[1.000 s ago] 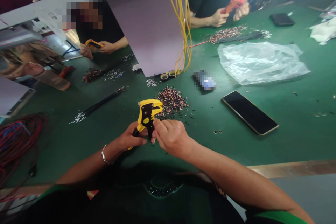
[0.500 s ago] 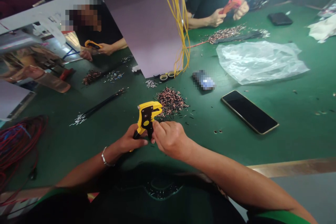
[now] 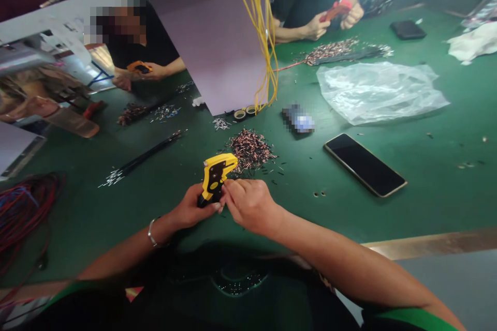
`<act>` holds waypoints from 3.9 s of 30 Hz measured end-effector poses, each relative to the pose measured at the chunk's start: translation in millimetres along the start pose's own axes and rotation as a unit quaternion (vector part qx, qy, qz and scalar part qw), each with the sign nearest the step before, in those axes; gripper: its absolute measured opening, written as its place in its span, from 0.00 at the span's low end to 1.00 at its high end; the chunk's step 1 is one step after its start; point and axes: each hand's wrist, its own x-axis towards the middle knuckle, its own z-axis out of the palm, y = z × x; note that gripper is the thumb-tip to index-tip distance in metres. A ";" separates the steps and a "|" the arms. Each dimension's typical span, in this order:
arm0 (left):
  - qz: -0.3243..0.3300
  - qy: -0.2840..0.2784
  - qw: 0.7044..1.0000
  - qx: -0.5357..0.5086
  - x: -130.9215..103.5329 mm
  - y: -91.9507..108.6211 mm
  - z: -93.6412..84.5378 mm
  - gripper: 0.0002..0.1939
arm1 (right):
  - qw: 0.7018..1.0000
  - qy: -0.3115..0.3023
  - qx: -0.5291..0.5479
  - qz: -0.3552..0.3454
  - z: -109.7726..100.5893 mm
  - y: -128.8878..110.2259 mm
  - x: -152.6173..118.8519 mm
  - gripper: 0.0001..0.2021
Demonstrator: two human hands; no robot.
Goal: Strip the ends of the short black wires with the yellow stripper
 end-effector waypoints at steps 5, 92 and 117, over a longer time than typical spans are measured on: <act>-0.056 0.037 0.997 -0.027 -3.0 -9.6 3.0 0.10 | 0.995 0.016 0.059 0.074 4.0 1.9 -2.9 0.09; -0.086 -0.139 0.912 -0.375 2.0 -8.3 -15.5 0.21 | 0.747 -0.002 0.465 0.476 -12.8 25.1 18.3 0.08; -0.091 -0.114 0.924 -0.353 -0.2 -7.1 -14.0 0.13 | 0.750 -0.014 0.457 0.479 -14.9 28.0 20.6 0.07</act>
